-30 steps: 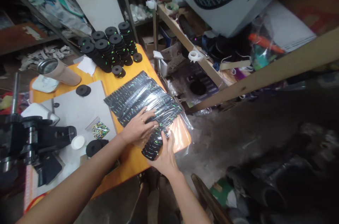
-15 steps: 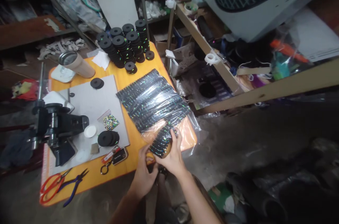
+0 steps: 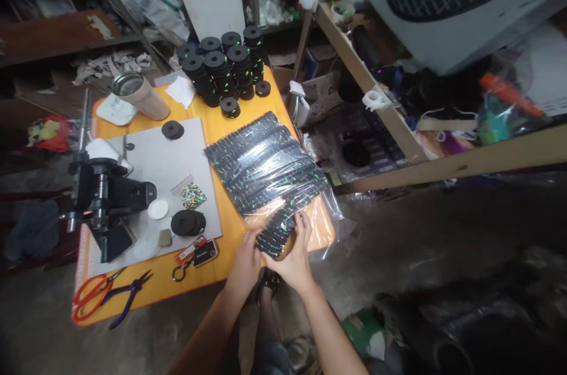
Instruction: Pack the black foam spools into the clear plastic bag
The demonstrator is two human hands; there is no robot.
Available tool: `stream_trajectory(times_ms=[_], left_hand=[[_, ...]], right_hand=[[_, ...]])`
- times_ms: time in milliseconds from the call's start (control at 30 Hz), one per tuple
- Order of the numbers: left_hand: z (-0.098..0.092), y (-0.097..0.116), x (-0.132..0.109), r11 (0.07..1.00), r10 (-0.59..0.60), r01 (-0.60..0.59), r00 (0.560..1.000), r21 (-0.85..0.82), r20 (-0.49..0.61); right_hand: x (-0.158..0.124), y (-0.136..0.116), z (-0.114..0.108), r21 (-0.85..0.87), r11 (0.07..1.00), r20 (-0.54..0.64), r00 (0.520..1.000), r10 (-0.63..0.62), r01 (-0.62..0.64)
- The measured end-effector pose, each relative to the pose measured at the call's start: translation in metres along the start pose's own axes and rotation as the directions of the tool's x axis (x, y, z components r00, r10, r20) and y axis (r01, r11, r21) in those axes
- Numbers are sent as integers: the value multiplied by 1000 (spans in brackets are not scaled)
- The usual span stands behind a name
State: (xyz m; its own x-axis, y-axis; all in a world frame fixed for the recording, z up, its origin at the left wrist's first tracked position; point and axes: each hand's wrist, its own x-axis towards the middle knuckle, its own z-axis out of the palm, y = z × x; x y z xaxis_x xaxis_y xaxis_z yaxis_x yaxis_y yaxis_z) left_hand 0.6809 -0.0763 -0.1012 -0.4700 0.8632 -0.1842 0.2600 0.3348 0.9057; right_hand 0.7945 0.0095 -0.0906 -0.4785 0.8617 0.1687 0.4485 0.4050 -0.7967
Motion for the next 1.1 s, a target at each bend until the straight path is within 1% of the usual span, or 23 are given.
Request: stream_trajectory(times_ms=[100, 200, 267, 367, 467, 633, 733, 933, 1100], left_hand=[[-4, 1, 4, 999, -32, 32, 999, -3, 43], [-6, 5, 9, 999, -33, 32, 996, 9, 80], [-6, 9, 12, 998, -53, 48, 994, 52, 96], [-5, 15, 13, 985, -117, 102, 988, 139, 99], [-5, 15, 13, 974, -163, 145, 982, 175, 95], [-4, 3, 16, 989, -119, 110, 989, 93, 91], [-4, -1, 20, 994, -88, 82, 991, 70, 96], [-9, 2, 29, 998, -21, 13, 993, 63, 118], [-8, 5, 35, 996, -5, -10, 986, 86, 168]], right_hand=[[0, 3, 1, 23, 1000, -5, 1000, 5, -5], [0, 6, 0, 24, 1000, 12, 1000, 16, -16], [0, 7, 0, 14, 1000, 4, 1000, 11, -11], [1, 9, -1, 24, 1000, -14, 1000, 8, -8], [1, 9, -1, 60, 998, -8, 1000, 24, -23], [3, 3, -2, 132, 991, -16, 999, 37, -35], [4, -1, -3, 164, 986, -12, 999, 39, -37], [2, 4, -4, 190, 979, 25, 997, 70, -73], [1, 9, -5, 183, 981, 36, 997, 66, -72]])
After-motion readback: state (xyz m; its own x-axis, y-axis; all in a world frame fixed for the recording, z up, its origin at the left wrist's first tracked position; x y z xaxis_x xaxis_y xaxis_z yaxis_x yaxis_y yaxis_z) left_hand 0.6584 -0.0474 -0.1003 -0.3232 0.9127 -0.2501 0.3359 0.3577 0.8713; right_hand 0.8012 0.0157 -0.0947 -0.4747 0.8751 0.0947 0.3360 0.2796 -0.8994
